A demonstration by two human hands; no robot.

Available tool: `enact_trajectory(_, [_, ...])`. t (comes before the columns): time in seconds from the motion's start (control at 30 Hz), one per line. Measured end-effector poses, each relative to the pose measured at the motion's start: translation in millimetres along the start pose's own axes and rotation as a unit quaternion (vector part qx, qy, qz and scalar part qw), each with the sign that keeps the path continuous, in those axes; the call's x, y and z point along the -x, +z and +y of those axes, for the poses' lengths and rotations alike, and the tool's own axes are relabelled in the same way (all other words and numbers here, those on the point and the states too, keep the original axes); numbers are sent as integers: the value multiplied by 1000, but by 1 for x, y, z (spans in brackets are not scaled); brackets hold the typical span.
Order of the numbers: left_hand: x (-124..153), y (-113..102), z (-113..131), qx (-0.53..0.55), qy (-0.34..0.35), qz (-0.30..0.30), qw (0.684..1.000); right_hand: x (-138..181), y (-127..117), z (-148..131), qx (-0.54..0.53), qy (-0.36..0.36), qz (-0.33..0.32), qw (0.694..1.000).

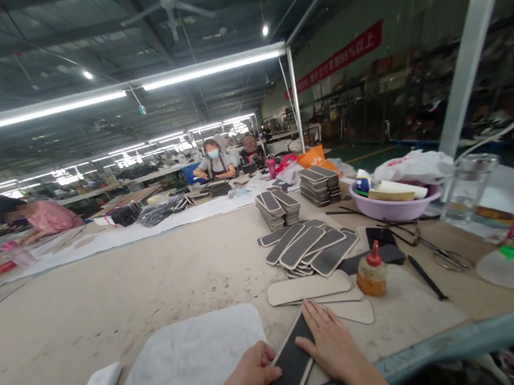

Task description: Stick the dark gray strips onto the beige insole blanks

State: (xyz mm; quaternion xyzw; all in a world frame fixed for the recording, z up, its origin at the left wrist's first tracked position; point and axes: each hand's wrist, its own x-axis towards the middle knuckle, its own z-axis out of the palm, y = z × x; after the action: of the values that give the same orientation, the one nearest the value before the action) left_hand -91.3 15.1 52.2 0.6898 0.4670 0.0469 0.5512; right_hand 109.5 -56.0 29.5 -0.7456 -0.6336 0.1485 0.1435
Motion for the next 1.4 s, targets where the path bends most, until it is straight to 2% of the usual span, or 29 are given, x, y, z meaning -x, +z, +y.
enact_trajectory(0.07, [3,-2,3,29,0,-9,1000,-1,4,4,3,9,9,1000])
enact_trajectory(0.23, [20,-18,11,94,25,-95,991,-3,4,12,6,83,49,995])
enact_trajectory(0.4, [37,-45,26,135,12,-153,979,0,-24,21,-75,126,129,981])
enact_trajectory(0.53, [32,-66,59,131,17,-136,982,6,-44,28,-114,152,183,964])
enact_trajectory(0.67, [2,-78,106,127,68,-102,984,11,-50,32,-110,159,160,968])
enact_trajectory(0.77, [-32,-78,146,128,125,-80,981,13,-51,29,-103,137,136,976])
enact_trajectory(0.9, [-79,-62,198,126,202,-40,970,13,-51,22,-89,118,115,982])
enact_trajectory(1.0, [-114,-43,230,54,286,37,956,11,-48,19,-78,105,92,987])
enact_trajectory(1.07, [-138,-30,244,-7,318,80,945,9,-44,18,-73,89,74,991])
enact_trajectory(1.17, [-176,-14,252,-59,328,106,937,7,-40,17,-74,72,62,993])
enact_trajectory(1.23, [-199,-9,248,-103,328,128,931,6,-39,16,-79,68,67,992])
enact_trajectory(1.33, [-222,-4,227,-178,322,160,916,6,-43,17,-85,67,67,992])
enact_trajectory(1.4, [-224,0,207,-222,322,167,905,6,-45,17,-87,71,58,992])
